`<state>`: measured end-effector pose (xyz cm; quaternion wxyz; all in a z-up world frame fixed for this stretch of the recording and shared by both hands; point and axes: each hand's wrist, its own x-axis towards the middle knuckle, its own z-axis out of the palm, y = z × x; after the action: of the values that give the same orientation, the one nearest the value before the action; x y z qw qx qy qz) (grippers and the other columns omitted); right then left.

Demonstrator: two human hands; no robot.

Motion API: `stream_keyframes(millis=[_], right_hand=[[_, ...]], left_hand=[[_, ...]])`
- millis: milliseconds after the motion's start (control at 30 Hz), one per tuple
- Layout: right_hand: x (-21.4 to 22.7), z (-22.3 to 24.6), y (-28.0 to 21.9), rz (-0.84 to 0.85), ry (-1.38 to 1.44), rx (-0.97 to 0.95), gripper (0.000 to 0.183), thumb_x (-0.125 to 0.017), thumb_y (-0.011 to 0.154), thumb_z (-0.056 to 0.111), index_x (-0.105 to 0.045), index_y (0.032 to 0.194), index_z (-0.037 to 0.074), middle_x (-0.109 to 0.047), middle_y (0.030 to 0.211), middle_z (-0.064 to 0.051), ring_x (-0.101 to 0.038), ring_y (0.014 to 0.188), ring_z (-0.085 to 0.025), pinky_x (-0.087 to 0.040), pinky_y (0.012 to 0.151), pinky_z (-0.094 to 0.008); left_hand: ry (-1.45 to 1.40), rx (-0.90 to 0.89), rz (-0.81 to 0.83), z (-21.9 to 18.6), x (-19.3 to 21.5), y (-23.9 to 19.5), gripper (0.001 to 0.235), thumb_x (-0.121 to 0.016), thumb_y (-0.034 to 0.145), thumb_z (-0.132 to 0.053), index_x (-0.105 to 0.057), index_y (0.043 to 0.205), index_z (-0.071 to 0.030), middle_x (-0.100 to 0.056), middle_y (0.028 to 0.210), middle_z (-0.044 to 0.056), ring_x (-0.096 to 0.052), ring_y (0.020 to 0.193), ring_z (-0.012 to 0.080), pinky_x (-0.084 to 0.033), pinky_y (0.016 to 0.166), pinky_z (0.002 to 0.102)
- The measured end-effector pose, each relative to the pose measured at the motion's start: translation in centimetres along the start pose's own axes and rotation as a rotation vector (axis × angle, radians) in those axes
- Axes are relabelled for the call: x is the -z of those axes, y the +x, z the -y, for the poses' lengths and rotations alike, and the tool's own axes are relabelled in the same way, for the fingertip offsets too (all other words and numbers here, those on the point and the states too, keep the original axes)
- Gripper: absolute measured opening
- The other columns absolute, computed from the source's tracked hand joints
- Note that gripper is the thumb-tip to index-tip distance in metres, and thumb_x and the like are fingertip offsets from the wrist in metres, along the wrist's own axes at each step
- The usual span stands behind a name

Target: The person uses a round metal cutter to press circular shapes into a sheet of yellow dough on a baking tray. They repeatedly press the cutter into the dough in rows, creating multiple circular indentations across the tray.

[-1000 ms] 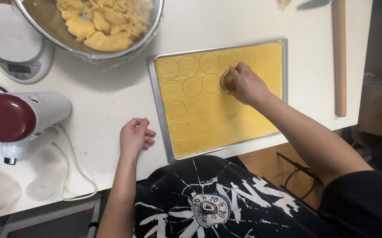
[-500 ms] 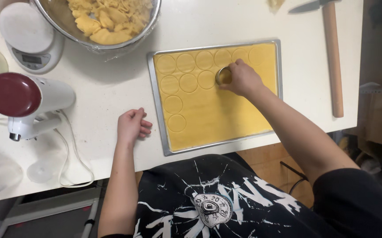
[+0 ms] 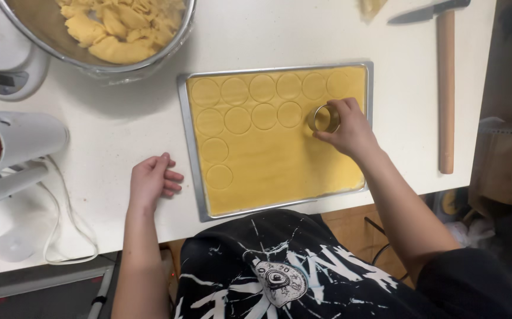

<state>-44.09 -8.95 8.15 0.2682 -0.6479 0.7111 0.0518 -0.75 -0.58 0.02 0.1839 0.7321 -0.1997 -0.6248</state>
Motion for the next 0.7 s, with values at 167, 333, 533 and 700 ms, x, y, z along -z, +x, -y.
stream_keyframes(millis=[167, 333, 533, 700], right_hand=[[0.1, 0.4, 0.8, 0.03, -0.035, -0.012, 0.08, -0.091, 0.072, 0.031, -0.053, 0.139, 0.008, -0.05, 0.137, -0.013, -0.063, 0.113, -0.032, -0.056, 0.09, -0.042], [0.2, 0.9, 1.5, 0.022, -0.018, -0.01, 0.079, -0.091, 0.072, 0.03, -0.053, 0.138, 0.007, -0.051, 0.136, -0.013, -0.063, 0.113, -0.033, -0.057, 0.091, -0.042], [0.3, 0.6, 2.2, -0.006, -0.027, 0.006, 0.078, -0.091, 0.072, 0.029, -0.054, 0.137, 0.006, -0.052, 0.136, -0.013, -0.063, 0.115, -0.034, -0.056, 0.091, -0.043], [0.3, 0.9, 2.3, 0.018, -0.044, 0.018, 0.077, -0.091, 0.072, 0.029, -0.055, 0.136, 0.007, -0.052, 0.136, -0.012, -0.063, 0.117, -0.033, -0.056, 0.092, -0.042]], left_hand=[[-0.016, 0.051, 0.004, -0.5, 0.1, 0.6, 0.039, -0.053, 0.104, -0.035, -0.069, 0.101, 0.0, -0.073, 0.075, 0.015, -0.067, 0.052, 0.0194, -0.049, 0.043, 0.03], [-0.032, 0.106, 0.001, -0.5, 0.2, 1.1, 0.039, -0.053, 0.105, -0.035, -0.07, 0.099, 0.0, -0.073, 0.074, 0.015, -0.066, 0.051, 0.0206, -0.048, 0.042, 0.03], [-0.04, 0.117, -0.009, -0.4, 0.2, 1.5, 0.039, -0.053, 0.105, -0.035, -0.069, 0.098, 0.001, -0.073, 0.074, 0.016, -0.067, 0.051, 0.0211, -0.048, 0.041, 0.03], [-0.055, 0.111, -0.007, -0.2, 0.2, 1.5, 0.04, -0.053, 0.105, -0.035, -0.069, 0.098, 0.001, -0.072, 0.073, 0.016, -0.067, 0.05, 0.0211, -0.048, 0.041, 0.03]])
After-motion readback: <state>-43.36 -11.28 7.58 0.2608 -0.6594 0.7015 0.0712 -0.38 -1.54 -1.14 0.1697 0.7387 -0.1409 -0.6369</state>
